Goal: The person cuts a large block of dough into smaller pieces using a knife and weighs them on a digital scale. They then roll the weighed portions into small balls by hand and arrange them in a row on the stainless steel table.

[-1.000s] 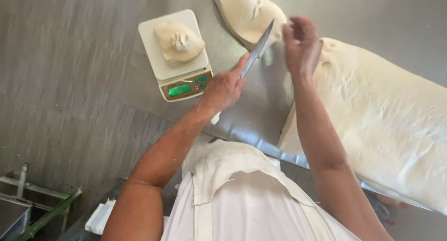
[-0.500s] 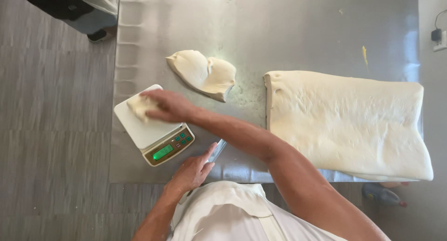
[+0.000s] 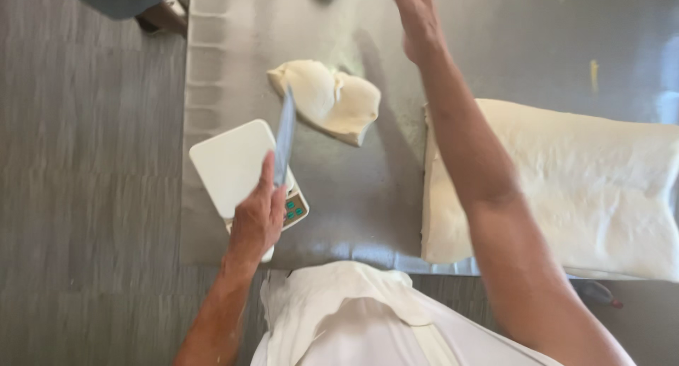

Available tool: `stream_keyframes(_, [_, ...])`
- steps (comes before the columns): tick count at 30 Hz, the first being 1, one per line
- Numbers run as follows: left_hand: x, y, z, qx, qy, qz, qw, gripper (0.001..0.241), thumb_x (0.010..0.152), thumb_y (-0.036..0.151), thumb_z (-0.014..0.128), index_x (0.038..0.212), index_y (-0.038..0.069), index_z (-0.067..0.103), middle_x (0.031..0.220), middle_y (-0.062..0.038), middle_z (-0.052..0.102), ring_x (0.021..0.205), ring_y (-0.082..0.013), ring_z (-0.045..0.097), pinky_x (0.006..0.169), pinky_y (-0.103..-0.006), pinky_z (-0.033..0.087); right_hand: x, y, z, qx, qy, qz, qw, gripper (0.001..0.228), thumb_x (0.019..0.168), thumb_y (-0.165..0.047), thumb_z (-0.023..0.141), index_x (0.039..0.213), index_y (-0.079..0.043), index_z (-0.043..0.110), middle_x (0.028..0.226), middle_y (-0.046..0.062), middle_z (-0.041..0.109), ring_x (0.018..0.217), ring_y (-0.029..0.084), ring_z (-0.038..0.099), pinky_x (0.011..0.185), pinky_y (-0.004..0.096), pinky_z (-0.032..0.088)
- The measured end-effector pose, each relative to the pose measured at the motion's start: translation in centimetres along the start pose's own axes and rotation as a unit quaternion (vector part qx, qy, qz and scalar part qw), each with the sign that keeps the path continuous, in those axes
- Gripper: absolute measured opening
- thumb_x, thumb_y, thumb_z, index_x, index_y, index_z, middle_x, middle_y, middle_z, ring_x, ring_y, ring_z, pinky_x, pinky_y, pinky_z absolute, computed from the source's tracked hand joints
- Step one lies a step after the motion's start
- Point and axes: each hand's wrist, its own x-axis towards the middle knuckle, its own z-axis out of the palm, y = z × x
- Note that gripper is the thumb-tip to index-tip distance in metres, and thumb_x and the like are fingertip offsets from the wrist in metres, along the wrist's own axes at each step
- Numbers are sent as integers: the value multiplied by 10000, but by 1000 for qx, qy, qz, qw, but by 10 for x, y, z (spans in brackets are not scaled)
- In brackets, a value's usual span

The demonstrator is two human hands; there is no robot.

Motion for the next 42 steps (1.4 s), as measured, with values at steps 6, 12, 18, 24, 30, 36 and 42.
stream_keyframes(6, [24,-4,13,145,-141,-73,977,642,1012,117,583,1600,133,326,876,-165,699,718,-372,697,679,-508,569,-82,-56,21,-37,-266,201,942,991,790,-566,834,1534,-57,423,1547,192,443,1426,388,431,1133,491,391])
stream_keyframes(12, [47,-9,62,190,-200,-55,960,678,979,65,570,1600,121,305,864,-195,691,696,-403,695,651,-536,557,-109,-75,43,-183,-266,122,939,1066,661,-610,879,1495,-95,460,1433,184,524,1297,414,481,1028,511,429])
stream_keyframes(18, [126,-26,125,193,-197,-25,961,725,919,-18,523,1596,42,269,922,-252,718,802,-411,723,745,-524,576,-128,-61,50,-150,-218,164,950,688,790,-400,804,1392,-154,580,1263,129,609,1161,369,572,976,503,484])
stream_keyframes(24, [85,-12,112,212,-284,-83,931,776,858,-43,506,1587,38,251,892,-265,710,837,-447,698,761,-560,546,-177,-72,34,-87,-103,102,986,523,854,-231,834,1301,-97,597,1248,132,605,1160,341,603,931,477,528])
stream_keyframes(30, [-33,29,53,102,-362,-222,900,685,989,184,537,1603,139,237,899,-237,712,806,-416,712,769,-532,548,-181,-145,5,205,-56,157,964,680,862,-71,761,1434,-120,398,1324,99,529,1188,254,654,951,368,611])
stream_keyframes(36, [-77,33,45,4,-298,-183,937,693,985,182,565,1599,129,247,938,-235,718,840,-444,686,777,-559,523,-125,-229,109,226,-183,72,954,742,835,-126,842,1440,-105,413,1298,123,492,1134,293,639,924,398,620])
stream_keyframes(42, [-111,14,20,-35,-223,-176,958,721,968,165,582,1598,131,233,991,-235,723,857,-458,687,778,-573,517,-134,-223,179,44,-284,54,956,634,884,-396,850,1395,-161,556,1275,118,638,1112,308,670,941,432,529])
